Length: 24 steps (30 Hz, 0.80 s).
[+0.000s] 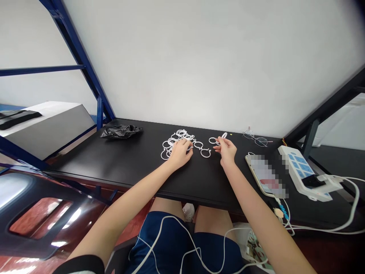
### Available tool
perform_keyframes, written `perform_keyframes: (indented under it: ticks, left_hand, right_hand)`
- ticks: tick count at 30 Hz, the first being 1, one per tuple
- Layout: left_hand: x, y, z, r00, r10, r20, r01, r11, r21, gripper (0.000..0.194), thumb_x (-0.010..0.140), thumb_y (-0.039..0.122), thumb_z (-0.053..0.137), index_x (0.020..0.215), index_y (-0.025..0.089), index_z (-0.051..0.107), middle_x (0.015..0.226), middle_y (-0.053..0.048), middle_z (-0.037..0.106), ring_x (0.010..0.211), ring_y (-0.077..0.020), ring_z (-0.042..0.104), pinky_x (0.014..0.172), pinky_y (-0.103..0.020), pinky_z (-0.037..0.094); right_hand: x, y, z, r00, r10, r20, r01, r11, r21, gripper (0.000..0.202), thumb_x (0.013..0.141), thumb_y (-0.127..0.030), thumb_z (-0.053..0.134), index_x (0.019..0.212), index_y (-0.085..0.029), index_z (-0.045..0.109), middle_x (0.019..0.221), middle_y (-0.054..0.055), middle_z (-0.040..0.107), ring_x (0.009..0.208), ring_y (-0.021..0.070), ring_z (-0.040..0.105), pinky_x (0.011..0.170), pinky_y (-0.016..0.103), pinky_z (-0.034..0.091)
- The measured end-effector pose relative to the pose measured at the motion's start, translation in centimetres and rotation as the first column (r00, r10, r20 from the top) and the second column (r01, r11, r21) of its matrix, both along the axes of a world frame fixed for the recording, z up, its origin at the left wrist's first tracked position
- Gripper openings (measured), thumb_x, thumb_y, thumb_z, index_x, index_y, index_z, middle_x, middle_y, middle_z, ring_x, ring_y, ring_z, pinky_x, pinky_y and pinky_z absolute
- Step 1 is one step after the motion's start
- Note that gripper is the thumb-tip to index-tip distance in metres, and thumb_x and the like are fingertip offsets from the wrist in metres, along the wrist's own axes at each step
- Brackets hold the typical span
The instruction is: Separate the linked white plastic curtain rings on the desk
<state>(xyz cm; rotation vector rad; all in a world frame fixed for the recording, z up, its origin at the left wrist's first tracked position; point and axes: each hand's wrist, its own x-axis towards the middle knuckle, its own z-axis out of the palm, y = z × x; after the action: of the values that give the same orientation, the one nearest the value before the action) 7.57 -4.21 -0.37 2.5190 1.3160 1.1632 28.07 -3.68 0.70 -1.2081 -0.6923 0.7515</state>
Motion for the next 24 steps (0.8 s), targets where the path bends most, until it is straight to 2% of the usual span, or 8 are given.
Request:
perform_keyframes:
  ticks: [5, 8, 12, 17, 24]
  left_hand:
    - [0.2, -0.3, 0.2, 0.998, -0.037, -0.054, 0.039, 0.999, 0.035, 0.011, 0.086, 0.015, 0.051, 0.092, 0.020, 0.058, 0.095, -0.006, 0.063, 0.095, -0.0227, 0.059, 0.085, -0.040, 0.042]
    - [0.5, -0.8, 0.3, 0.982, -0.148, -0.118, 0.154, 0.987, 0.048, 0.014, 0.088, 0.018, 0.051, 0.098, 0.021, 0.060, 0.101, -0.006, 0.065, 0.098, -0.0226, 0.058, 0.088, -0.040, 0.042]
    - [0.8, -1.3, 0.3, 0.935, -0.306, -0.181, 0.311, 0.950, -0.001, 0.023, 0.090, 0.027, 0.053, 0.111, 0.021, 0.061, 0.119, -0.007, 0.065, 0.110, -0.0237, 0.057, 0.093, -0.041, 0.043]
    - [0.7, -1.6, 0.4, 0.890, -0.402, -0.218, 0.393, 0.916, -0.082, 0.033, 0.090, 0.038, 0.055, 0.118, 0.022, 0.062, 0.131, -0.009, 0.060, 0.118, -0.0261, 0.054, 0.097, -0.045, 0.043]
    - [0.7, -1.6, 0.3, 0.883, -0.429, -0.190, 0.417, 0.903, -0.101, 0.036, 0.089, 0.041, 0.056, 0.119, 0.022, 0.061, 0.126, -0.009, 0.063, 0.117, -0.0259, 0.057, 0.099, -0.045, 0.045]
  right_hand:
    - [-0.2, 0.1, -0.6, 0.995, 0.066, 0.071, -0.063, 0.997, -0.041, 0.033, 0.068, -0.034, 0.075, 0.092, -0.016, 0.063, 0.105, 0.010, 0.069, 0.055, 0.0122, 0.069, 0.037, 0.015, 0.046]
    - [-0.6, 0.2, -1.1, 0.992, 0.087, 0.094, -0.081, 0.995, -0.061, 0.034, 0.070, -0.030, 0.075, 0.097, -0.016, 0.061, 0.112, 0.011, 0.066, 0.058, 0.0130, 0.071, 0.039, 0.015, 0.050]
    - [-0.7, 0.3, -1.4, 0.992, 0.074, 0.104, -0.067, 0.996, -0.063, 0.033, 0.072, -0.027, 0.073, 0.100, -0.016, 0.060, 0.122, 0.012, 0.060, 0.061, 0.0128, 0.072, 0.042, 0.016, 0.053]
    - [-0.7, 0.4, -1.4, 0.993, 0.069, 0.099, -0.061, 0.995, -0.081, 0.033, 0.071, -0.024, 0.073, 0.101, -0.015, 0.061, 0.105, 0.009, 0.066, 0.066, 0.0155, 0.073, 0.043, 0.016, 0.054]
    - [-0.8, 0.1, -1.1, 0.989, 0.021, 0.145, -0.016, 0.999, -0.030, 0.029, 0.070, -0.024, 0.071, 0.098, -0.017, 0.064, 0.085, 0.004, 0.067, 0.071, 0.0186, 0.073, 0.044, 0.019, 0.055]
